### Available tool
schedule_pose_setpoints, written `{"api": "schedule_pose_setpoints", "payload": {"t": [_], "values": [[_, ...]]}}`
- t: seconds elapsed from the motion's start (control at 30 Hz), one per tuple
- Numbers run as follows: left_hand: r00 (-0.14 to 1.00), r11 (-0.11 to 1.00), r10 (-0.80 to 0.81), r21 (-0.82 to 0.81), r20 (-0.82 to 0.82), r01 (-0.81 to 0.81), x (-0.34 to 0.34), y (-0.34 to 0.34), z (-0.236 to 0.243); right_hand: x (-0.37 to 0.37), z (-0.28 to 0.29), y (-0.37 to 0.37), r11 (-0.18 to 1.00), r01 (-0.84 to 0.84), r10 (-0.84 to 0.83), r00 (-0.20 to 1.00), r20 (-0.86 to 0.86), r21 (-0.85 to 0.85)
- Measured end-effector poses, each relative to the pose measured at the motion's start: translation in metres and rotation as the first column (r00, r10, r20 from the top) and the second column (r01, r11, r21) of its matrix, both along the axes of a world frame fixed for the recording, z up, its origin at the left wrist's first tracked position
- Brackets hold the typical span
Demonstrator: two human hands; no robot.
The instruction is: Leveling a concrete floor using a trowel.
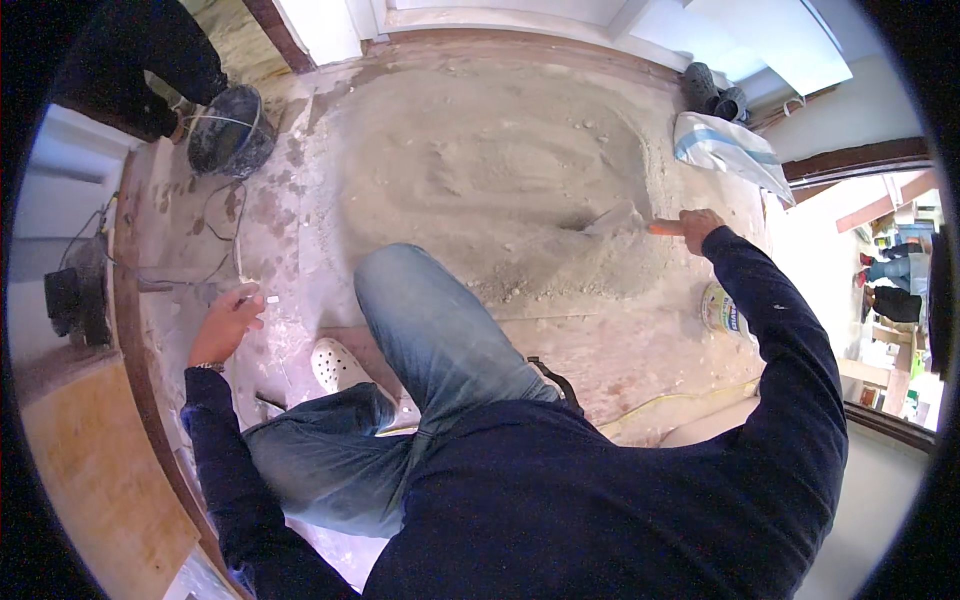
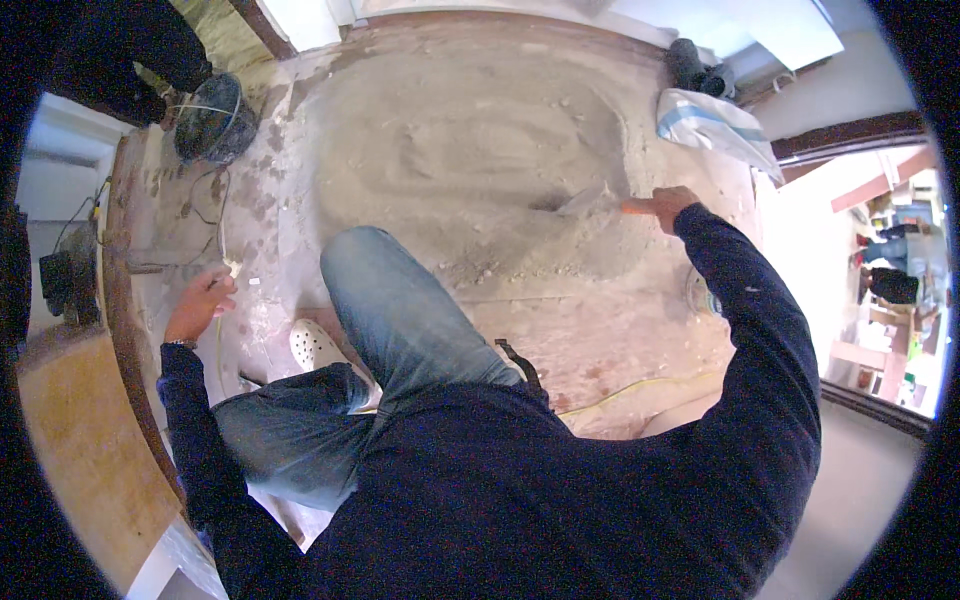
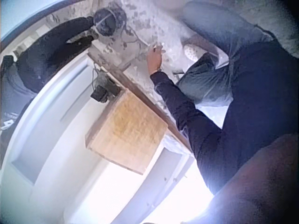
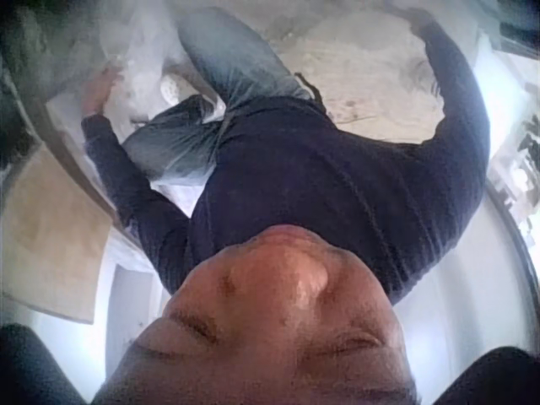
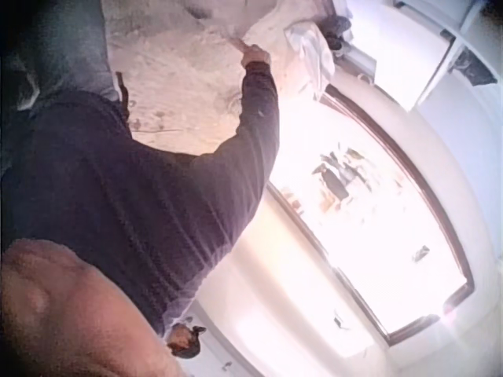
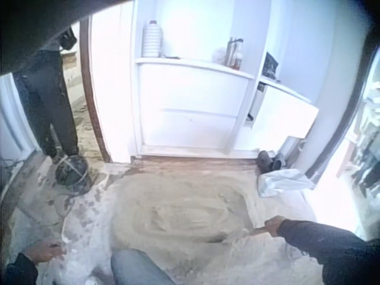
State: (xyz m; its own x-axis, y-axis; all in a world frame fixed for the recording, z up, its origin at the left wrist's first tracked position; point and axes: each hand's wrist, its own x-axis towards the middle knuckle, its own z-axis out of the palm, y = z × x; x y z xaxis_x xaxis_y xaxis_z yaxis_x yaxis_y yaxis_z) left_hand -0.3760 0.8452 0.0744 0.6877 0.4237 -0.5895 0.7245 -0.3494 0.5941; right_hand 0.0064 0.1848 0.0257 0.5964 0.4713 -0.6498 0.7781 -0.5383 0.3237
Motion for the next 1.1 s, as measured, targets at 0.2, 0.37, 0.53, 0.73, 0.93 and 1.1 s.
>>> {"api": "schedule_pose_setpoints", "payload": {"t": [0.2,0.37,0.53,0.73,0.93,1.1], "values": [[0.998,0.999,-0.033,-0.021,0.045,0.034,0.003,0.005,-0.003,0.017,0.018,-0.032,0.996,0.028,-0.022,0.996,0.085,-0.079],[1.0,0.999,-0.018,-0.043,0.016,0.019,0.001,0.01,0.001,0.015,0.01,-0.023,0.888,0.392,-0.39,0.919,-0.056,0.24],[1.0,1.0,-0.024,0.003,-0.01,0.024,0.01,0.008,0.006,-0.016,-0.038,0.041,0.626,0.673,-0.529,0.738,-0.418,0.395],[0.995,0.994,-0.097,0.042,-0.008,0.097,0.01,0.001,0.009,-0.059,-0.109,0.159,0.569,0.396,-0.23,0.918,-0.323,0.72],[0.998,0.998,-0.054,0.026,-0.009,0.054,-0.002,-0.003,0.018,-0.033,-0.102,0.264,0.796,0.133,0.045,0.96,-0.278,0.59],[0.996,0.999,-0.045,0.006,0.072,0.044,-0.03,-0.006,0.015,-0.018,-0.094,0.308,0.861,-0.049,0.215,0.937,-0.275,0.506]]}}
